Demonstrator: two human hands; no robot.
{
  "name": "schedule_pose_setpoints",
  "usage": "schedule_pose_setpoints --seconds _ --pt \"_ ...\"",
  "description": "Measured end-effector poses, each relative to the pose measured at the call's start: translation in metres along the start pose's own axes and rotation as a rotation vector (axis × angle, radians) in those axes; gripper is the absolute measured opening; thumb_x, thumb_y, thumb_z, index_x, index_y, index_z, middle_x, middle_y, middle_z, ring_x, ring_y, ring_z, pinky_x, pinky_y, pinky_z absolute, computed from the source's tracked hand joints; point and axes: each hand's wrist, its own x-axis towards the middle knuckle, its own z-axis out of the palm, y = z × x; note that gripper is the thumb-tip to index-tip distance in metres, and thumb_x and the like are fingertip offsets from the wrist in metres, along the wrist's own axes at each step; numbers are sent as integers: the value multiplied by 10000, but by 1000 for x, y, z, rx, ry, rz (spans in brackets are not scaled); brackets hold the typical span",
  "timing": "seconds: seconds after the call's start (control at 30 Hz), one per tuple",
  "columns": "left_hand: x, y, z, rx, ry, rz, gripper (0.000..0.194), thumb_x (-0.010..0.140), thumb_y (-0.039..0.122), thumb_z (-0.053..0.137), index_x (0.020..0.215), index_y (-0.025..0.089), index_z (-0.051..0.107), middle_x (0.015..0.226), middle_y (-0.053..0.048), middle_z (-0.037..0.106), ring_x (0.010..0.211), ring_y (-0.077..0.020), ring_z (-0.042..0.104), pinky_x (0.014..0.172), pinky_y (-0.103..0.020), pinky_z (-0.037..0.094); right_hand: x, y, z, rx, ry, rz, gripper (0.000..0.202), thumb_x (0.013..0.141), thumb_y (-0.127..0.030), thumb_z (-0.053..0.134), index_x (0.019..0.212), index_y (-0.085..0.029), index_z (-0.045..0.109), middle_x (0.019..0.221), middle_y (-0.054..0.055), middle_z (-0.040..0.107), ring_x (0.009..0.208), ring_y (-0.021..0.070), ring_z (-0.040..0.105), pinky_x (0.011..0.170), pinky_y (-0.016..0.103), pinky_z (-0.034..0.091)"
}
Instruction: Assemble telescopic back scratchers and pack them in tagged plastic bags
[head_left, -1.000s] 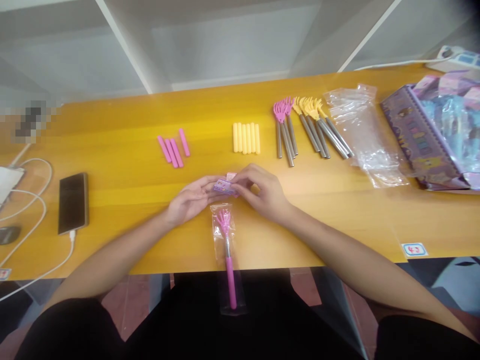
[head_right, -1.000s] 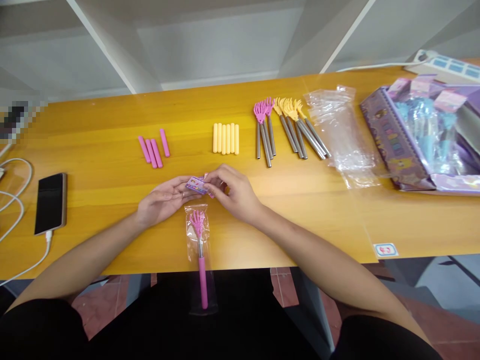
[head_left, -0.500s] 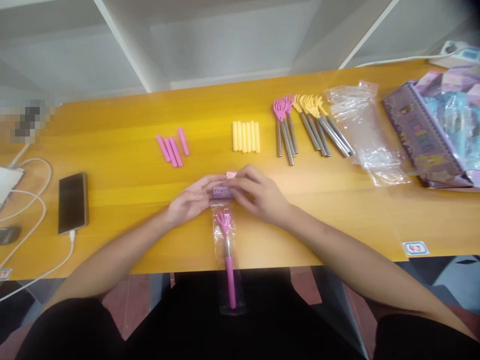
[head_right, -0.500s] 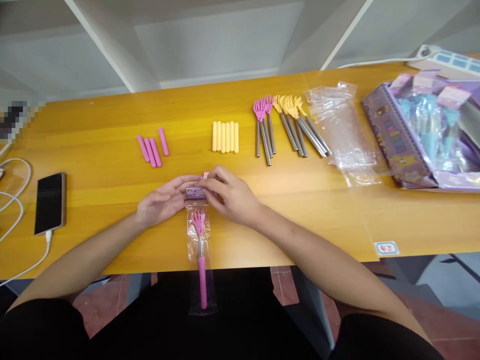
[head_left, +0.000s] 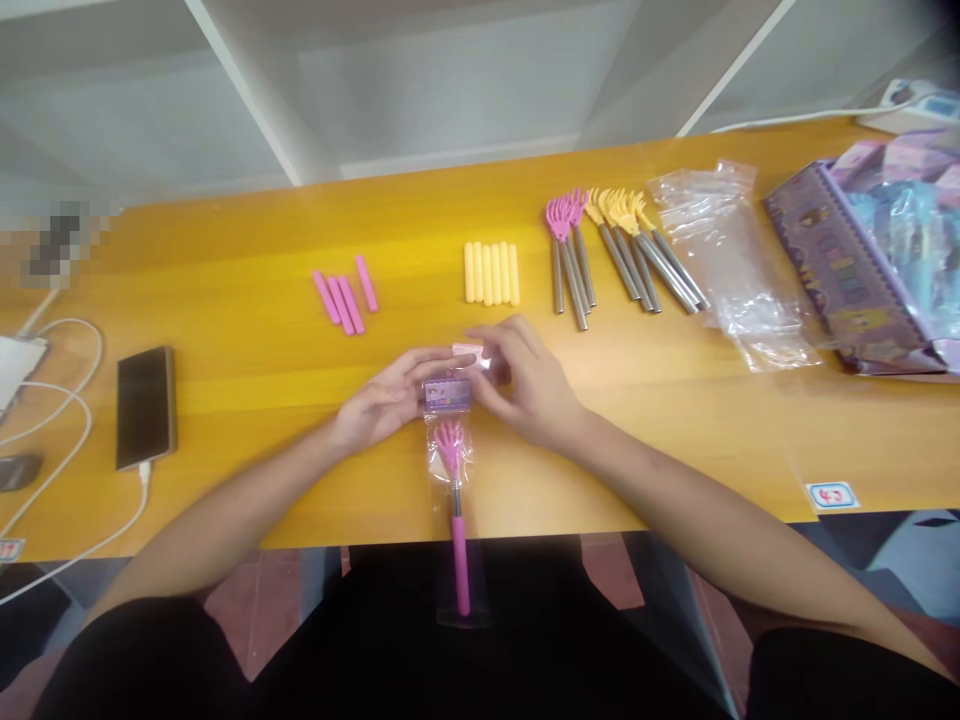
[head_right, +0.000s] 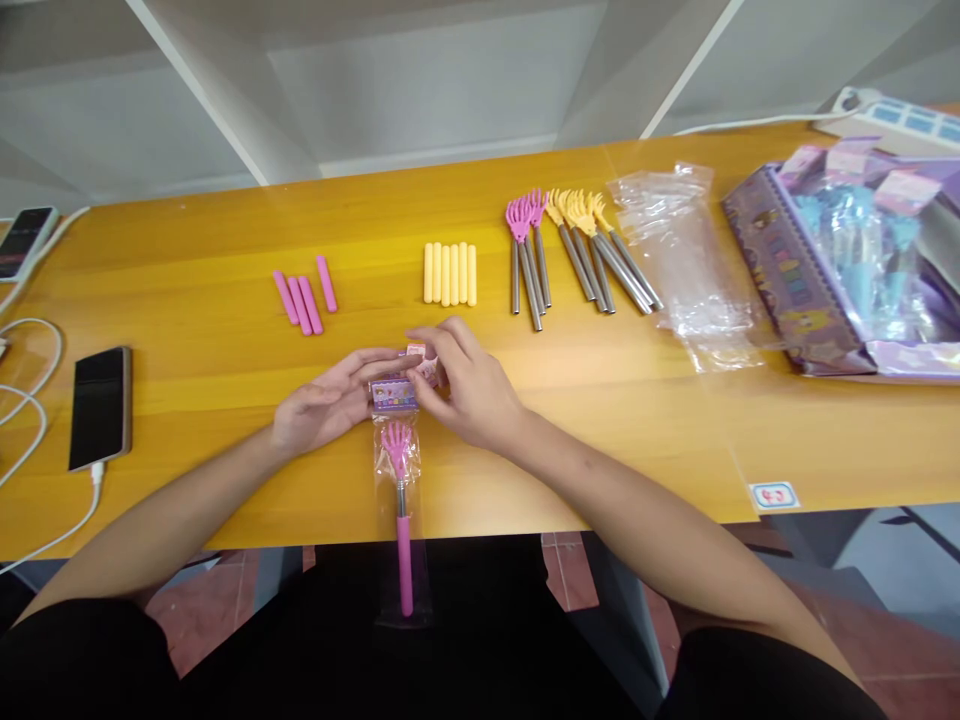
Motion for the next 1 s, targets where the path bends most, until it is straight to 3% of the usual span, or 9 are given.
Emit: schedule_pose_setpoints --seconds 0.17,0.33,0.47,0.63,0.77,1.0 --pt "0 -2 -3 -3 -29 2 595 919 396 674 1481 225 583 1695 -164 438 1536 -402 447 1182 -596 468 3 9 4 17 -36 9 235 1015 -338 687 1219 -221 674 1097 87 622 949 220 639 812 380 571" --pt "-1 -6 -4 11 -16 -4 570 948 357 693 1496 264 565 1691 -155 448 1465 -381 548 1177 -587 486 4 9 4 153 -10 32 122 1016 -290 691 1120 -231 718 1012 49 614 787 157 603 707 322 555" --pt "-2 -7 -4 65 0 -4 680 944 299 750 1571 320 487 1690 -161 454 1421 -362 604 1169 -559 501 5 6 3 236 -19 8 76 1011 -267 694 1067 -239 736 1013 42 594 798 151 605 696 313 546" --pt "-3 -14 -9 267 44 -27 597 973 288 754 1537 288 557 1664 -154 492 1511 -346 513 1209 -508 476 5 3 1 274 19 -31 57 1012 -247 686 1048 -226 725 998 40 600 752 136 590 663 304 521" --pt "-3 -21 -15 321 55 -95 528 1011 372 712 1513 273 583 1604 -164 557 1381 -317 637 1161 -489 513 5 1 0 256 -10 -98 65 1016 -221 653 1026 -223 717 948 30 601 764 145 591 673 306 513" --pt "-5 -23 -20 331 50 -121 493 1017 381 704 1482 244 611 1528 -162 626 1309 -273 678 1122 -422 531 5 -2 -3 263 -97 -188 65 1009 -212 634 1004 -228 697 979 41 598 836 163 610 716 329 535"
